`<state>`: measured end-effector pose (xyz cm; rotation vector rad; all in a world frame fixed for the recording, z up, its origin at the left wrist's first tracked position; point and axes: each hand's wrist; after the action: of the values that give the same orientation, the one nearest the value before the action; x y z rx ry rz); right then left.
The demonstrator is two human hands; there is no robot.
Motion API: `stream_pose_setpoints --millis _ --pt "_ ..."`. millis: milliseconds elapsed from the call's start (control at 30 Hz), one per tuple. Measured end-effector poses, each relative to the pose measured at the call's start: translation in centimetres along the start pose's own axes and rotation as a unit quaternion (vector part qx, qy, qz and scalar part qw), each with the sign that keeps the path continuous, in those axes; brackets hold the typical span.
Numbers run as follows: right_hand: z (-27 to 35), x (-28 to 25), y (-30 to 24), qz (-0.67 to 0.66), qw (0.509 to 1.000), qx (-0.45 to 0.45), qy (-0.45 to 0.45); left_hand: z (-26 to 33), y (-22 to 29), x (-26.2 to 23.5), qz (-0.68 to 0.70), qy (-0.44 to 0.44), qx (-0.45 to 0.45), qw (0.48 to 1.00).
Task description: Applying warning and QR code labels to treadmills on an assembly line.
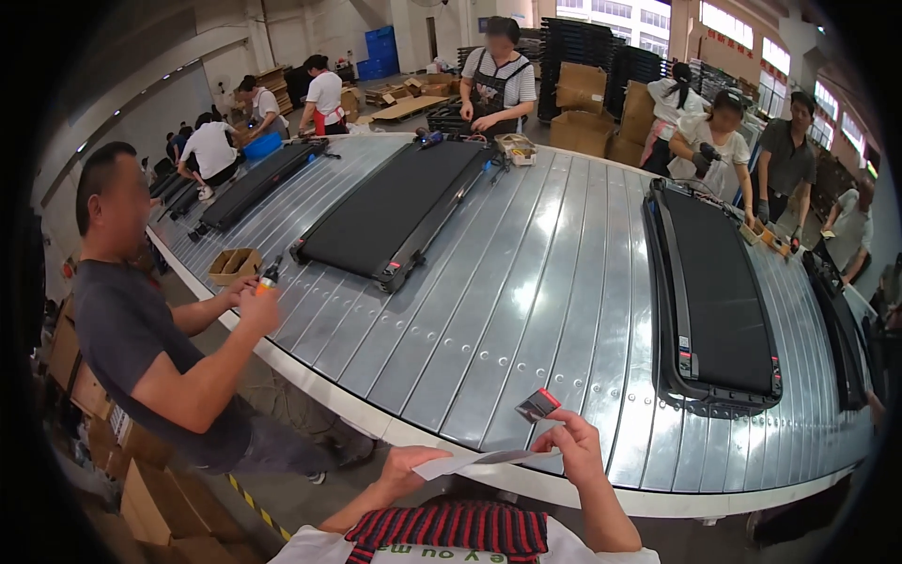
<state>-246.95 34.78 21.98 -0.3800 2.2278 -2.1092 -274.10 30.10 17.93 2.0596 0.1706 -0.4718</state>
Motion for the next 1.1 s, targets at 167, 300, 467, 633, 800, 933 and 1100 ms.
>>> stream_pose_setpoints --millis 167,300,467,633,800,933,1100 --pt "2.0 1.1 0.0 0.013 1.0 0.022 -0.004 1.5 -0.6 0.4 0.034 -0.001 -0.031 0.999" --pt "2.6 0.6 -0.2 0.015 1.0 -0.001 0.0 1.3 -0.2 0.3 0.007 -0.017 -0.018 1.0" --pt "2.7 -0.8 -1.5 0.033 0.999 -0.024 -0.034 -0.2 0.7 1.6 -0.007 -0.007 0.007 1.0" --pt "3.7 -5.4 -2.8 0.081 0.995 -0.051 -0.024 -3.0 3.1 6.1 0.005 -0.03 0.04 0.999" --pt "5.3 -10.1 -3.1 0.077 0.993 -0.082 0.025 -5.5 4.0 9.9 -0.015 -0.03 0.071 0.997" --pt "6.3 -13.7 -3.5 0.098 0.991 -0.07 0.05 -6.8 4.5 13.6 -0.021 -0.04 0.079 0.996" --pt "7.0 -18.3 -3.8 0.117 0.99 -0.062 0.056 -7.6 5.4 17.3 -0.013 -0.073 0.093 0.993"
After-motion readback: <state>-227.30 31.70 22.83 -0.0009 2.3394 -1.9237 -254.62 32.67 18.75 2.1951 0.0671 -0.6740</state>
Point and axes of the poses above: each hand's wrist, its own z-axis away from the middle knuckle, its own x-axis out of the palm, y = z × x, and after that the axes turned 5 degrees about z, right-handed
